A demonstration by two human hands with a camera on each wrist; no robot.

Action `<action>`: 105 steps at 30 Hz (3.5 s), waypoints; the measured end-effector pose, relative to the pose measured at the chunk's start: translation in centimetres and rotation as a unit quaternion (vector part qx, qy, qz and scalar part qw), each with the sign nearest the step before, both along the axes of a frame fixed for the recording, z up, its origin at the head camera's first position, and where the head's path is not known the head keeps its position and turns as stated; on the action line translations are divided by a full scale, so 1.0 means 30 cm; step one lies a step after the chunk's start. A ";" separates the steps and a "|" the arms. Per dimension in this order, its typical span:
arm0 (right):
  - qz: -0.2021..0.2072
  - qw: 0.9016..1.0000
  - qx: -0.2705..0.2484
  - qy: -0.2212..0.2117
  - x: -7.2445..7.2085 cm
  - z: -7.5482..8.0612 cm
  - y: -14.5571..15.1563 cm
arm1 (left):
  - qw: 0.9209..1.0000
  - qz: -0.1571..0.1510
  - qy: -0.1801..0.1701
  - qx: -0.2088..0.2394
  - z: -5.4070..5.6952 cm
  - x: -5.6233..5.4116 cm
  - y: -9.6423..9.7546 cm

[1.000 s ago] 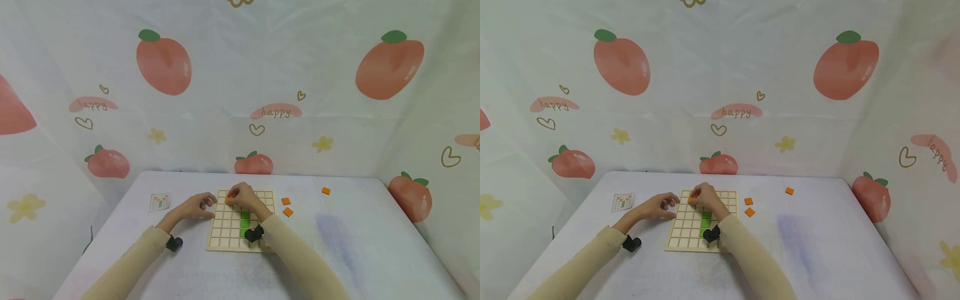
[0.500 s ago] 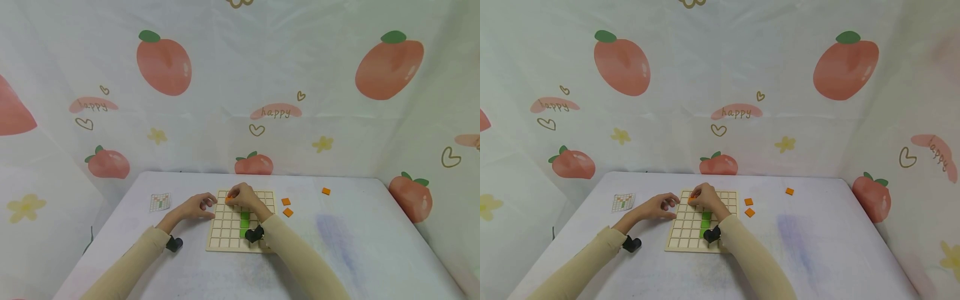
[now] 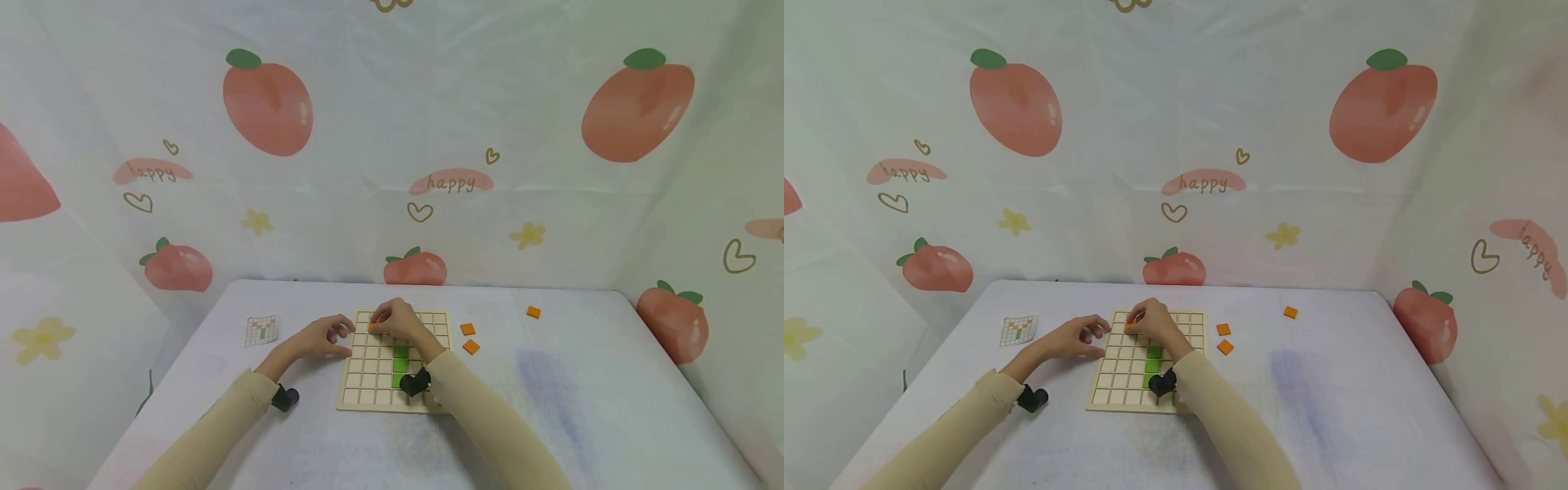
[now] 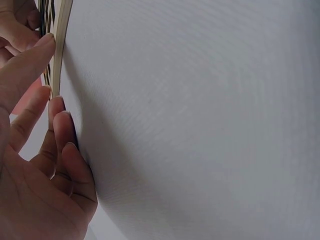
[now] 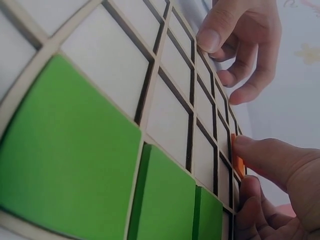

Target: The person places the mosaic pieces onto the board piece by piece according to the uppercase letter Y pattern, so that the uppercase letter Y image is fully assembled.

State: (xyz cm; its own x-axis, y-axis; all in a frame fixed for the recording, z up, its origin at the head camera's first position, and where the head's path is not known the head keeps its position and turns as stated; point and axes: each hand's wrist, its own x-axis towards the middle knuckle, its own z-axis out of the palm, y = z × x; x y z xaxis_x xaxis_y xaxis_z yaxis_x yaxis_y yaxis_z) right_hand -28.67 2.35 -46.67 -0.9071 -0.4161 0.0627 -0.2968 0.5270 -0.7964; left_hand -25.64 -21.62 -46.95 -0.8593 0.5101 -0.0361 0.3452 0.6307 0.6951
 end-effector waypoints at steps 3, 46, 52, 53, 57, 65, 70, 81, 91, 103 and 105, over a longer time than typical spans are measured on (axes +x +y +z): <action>-0.001 1.000 -0.001 -0.003 0.000 0.000 0.000 | 1.000 0.000 -0.001 0.001 0.000 0.000 0.000; 0.072 0.996 -0.051 -0.031 0.105 0.071 0.527 | 1.000 0.011 -0.002 -0.007 0.003 0.008 0.010; 0.074 0.995 -0.058 -0.030 0.129 0.055 0.612 | 1.000 0.014 0.000 -0.011 -0.003 0.008 0.006; 0.075 0.995 -0.058 -0.028 0.131 0.050 0.626 | 1.000 0.014 0.000 -0.011 -0.003 0.009 0.006; 0.083 0.994 -0.057 -0.028 0.130 0.027 0.673 | 1.000 0.012 -0.001 -0.010 -0.003 0.008 0.006; 0.090 0.995 -0.031 -0.026 0.135 -0.005 0.700 | 1.000 0.012 -0.006 -0.003 -0.005 0.012 0.009; 0.092 0.996 -0.011 -0.009 0.126 -0.022 0.702 | 1.000 0.013 -0.009 -0.001 -0.006 0.013 0.009; 0.107 0.994 0.024 0.019 0.097 -0.034 0.704 | 1.000 0.013 -0.003 -0.006 -0.015 0.005 0.004; 0.116 0.993 0.015 0.006 0.082 -0.038 0.706 | 1.000 0.018 -0.004 -0.009 -0.012 0.002 0.002; 0.126 0.992 0.004 -0.001 0.071 -0.043 0.710 | 1.000 0.011 -0.005 -0.005 -0.007 0.006 0.003; 0.121 0.993 0.008 0.002 0.073 -0.043 0.709 | 1.000 0.013 -0.004 -0.006 -0.005 0.007 0.003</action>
State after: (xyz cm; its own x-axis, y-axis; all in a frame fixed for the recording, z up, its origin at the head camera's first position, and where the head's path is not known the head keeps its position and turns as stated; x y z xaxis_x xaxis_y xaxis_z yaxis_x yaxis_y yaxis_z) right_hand -26.47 23.62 -47.96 -0.7801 -0.6230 0.0581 -0.4203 0.4529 -0.7863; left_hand -25.42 -21.52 -47.10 -0.8722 0.4867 -0.0493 0.3221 0.6473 0.6909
